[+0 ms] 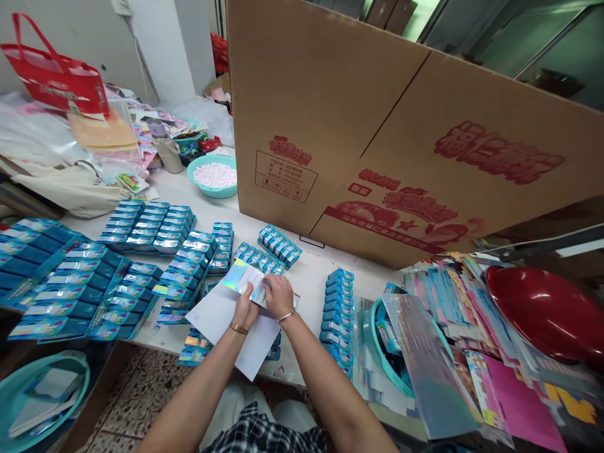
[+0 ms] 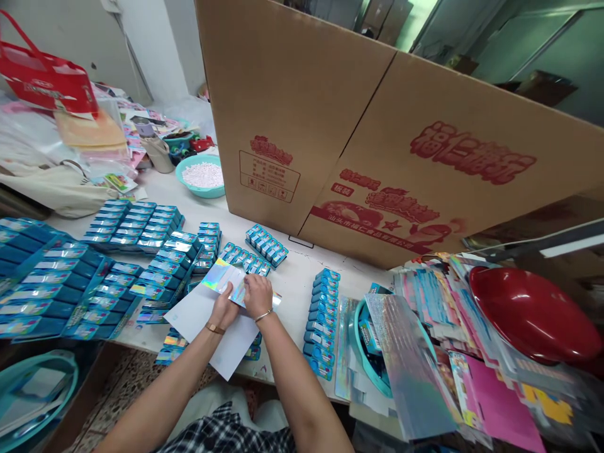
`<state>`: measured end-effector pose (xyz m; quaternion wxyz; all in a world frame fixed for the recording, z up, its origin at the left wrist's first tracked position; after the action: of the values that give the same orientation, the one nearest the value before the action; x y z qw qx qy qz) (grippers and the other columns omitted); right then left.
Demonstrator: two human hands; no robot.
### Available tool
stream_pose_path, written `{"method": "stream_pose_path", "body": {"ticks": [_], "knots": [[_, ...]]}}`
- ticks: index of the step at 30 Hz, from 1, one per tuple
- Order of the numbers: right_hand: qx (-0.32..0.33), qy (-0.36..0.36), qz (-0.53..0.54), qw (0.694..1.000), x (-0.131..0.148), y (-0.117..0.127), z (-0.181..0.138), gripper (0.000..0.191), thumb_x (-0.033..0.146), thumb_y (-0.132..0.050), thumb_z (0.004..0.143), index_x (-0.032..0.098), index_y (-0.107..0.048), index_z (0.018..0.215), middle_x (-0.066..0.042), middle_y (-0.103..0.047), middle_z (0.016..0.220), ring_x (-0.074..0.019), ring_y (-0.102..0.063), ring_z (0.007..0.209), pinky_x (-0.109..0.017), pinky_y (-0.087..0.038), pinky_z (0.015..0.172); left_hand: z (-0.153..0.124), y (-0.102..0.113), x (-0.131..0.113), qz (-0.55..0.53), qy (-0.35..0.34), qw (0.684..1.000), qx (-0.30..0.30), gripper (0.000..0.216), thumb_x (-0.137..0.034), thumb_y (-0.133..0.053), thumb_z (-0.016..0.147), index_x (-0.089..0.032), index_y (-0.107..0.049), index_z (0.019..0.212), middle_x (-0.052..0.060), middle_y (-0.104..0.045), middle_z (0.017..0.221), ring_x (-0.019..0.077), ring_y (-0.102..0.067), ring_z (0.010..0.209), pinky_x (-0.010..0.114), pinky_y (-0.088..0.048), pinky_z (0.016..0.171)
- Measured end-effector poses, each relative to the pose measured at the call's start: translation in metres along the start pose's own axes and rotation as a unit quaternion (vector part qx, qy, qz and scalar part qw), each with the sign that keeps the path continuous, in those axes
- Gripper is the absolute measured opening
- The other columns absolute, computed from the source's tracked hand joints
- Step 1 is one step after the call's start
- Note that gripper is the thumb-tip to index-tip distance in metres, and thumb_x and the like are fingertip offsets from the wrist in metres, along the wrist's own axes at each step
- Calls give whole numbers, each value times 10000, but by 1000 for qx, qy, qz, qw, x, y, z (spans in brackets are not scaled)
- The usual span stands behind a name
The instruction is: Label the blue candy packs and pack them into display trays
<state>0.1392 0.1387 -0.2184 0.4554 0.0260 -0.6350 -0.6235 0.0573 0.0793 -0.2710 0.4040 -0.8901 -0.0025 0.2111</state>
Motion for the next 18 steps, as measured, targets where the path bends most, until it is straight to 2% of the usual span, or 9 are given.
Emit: {"method": "stream_pose_path", "body": {"ticks": [5,9,14,18], "knots": [[-14,41,-42,998,7,2,-12,243,176,-468,932,215,-621,1116,-78,-621,1228,-218,-520,1103,-342,-362,949,0,1,1,-5,-3,1000,4,335,-231,-384,995,-96,-605,1208,109,-708,1127,205,-615,1142,326,-474,1009],[-30,43,-50,997,8,1,-18,254,198,-443,956,217,-618,1139,-82,-619,1215,-218,-519,1102,-347,-365,952,0,2,2,-6,-3,1000,3,367,-255,-392,994,-96,-564,1277,122,-682,1186,202,-620,1133,320,-481,999],[-38,31,-42,998,7,1,-19,248,237,-435,969,231,-636,1114,-74,-623,1106,-215,-533,1004,-338,-390,900,0,3,2,-7,1,1000,11,380,-269,-401,990,-121,-549,1307,115,-678,1196,206,-637,1112,334,-499,983],[-36,14,-57,998,5,-2,-19,250,208,-478,936,244,-638,1124,-86,-586,1172,-226,-513,1049,-339,-393,909,0,3,1,-15,-8,1000,15,378,-250,-428,979,-124,-550,1314,120,-680,1194,208,-653,1086,332,-510,969]]}}
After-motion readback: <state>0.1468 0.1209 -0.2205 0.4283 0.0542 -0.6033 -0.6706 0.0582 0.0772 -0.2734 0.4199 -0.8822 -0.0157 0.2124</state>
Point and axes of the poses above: each hand's wrist, its own z-axis towards the middle knuckle, its own y-axis out of the back of the hand, x = y × z, the point moved 4 cm from there along z, towards the middle knuckle
